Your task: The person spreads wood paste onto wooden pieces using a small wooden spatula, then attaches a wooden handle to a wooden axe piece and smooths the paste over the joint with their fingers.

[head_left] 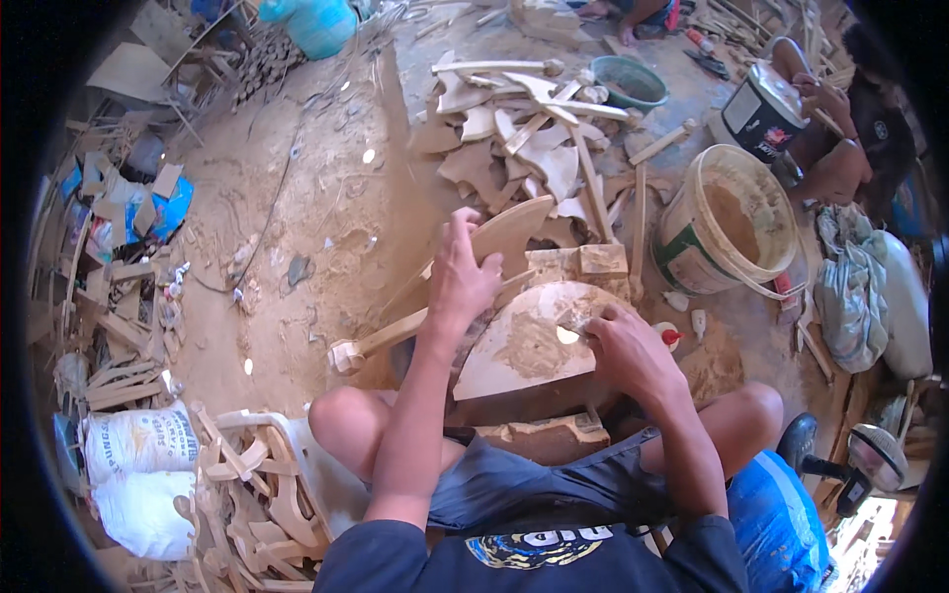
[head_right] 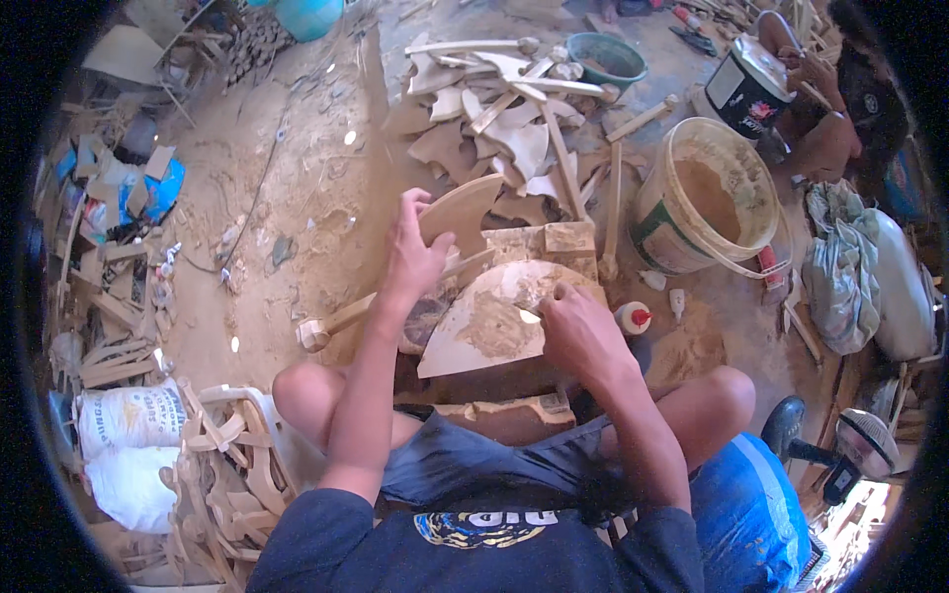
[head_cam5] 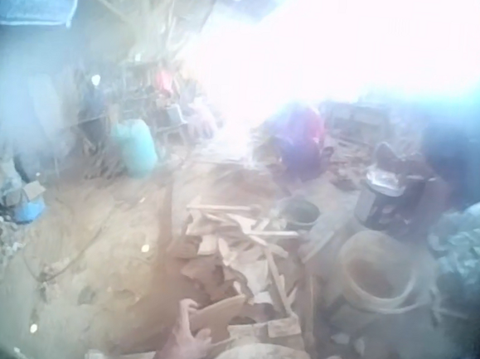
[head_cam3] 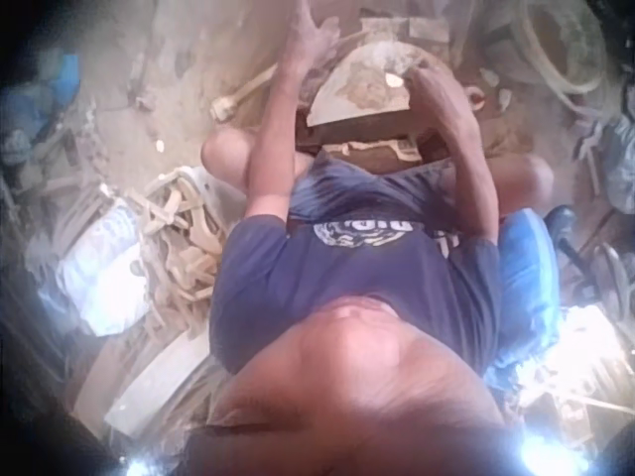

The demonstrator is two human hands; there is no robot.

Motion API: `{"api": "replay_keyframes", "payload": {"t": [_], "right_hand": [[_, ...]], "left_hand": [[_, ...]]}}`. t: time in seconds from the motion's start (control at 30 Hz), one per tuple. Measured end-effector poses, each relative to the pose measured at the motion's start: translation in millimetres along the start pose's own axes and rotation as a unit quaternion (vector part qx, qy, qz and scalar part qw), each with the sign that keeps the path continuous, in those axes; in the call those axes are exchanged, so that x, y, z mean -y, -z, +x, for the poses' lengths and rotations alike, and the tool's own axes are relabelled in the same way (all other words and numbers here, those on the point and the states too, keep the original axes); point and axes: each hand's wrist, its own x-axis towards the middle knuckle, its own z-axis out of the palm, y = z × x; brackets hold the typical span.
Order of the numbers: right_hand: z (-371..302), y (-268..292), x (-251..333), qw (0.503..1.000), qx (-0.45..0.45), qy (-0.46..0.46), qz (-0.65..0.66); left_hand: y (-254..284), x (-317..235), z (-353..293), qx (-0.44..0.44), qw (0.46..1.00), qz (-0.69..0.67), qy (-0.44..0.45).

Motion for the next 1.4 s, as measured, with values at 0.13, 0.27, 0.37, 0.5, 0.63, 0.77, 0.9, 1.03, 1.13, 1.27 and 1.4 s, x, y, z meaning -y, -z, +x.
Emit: {"api": "replay_keyframes", "payload": {"t": [0.13,0.27,0.37,0.5,0.63,0.77,0.9,1.03,1.13,1.27,1.4], "right_hand": [[-15.0,47.2,2.8,0.998,-0.052,-0.024,0.003],[-23.2,73.1,-13.2,0.992,-0.126,-0.024,0.022],[-22.6,83.8,-20.5,0.979,-0.197,-0.006,0.053],[-25.1,87.9,-12.0,0.943,-0.317,-0.014,0.101],[-17.7,70.8,-5.4,0.907,-0.365,-0.004,0.212],[-8.8,39.8,27.3,0.849,-0.159,-0.062,0.500],[13.4,-23.7,33.7,0.817,-0.209,0.039,0.536],[8.4,-19.5,58.9,0.758,-0.083,0.074,0.642],[10.2,-14.2,67.0,0.776,-0.076,0.057,0.624],[9.4,4.4,67.5,0.792,-0.117,-0.014,0.600],[17.8,0.2,51.6,0.769,-0.204,-0.027,0.605]], "left_hand": [[1.2,14.9,3.7,-0.084,0.994,0.029,-0.069],[16.7,27.0,9.2,-0.030,0.997,-0.051,0.045],[38.2,26.8,8.6,-0.052,0.996,-0.067,-0.009],[80.0,10.2,9.1,-0.129,0.979,-0.159,-0.002],[100.9,-31.5,2.5,-0.201,0.913,-0.350,0.067],[104.3,-53.7,-7.1,-0.232,0.859,-0.450,0.077],[93.4,-60.8,-9.6,-0.240,0.813,-0.519,0.110],[83.6,-55.3,-12.8,-0.189,0.758,-0.614,0.112],[78.2,-60.0,-9.0,-0.198,0.762,-0.603,0.127],[77.2,-71.9,-16.5,-0.104,0.831,-0.530,0.135],[44.4,-50.0,-41.6,0.126,0.891,-0.387,0.200]]}}
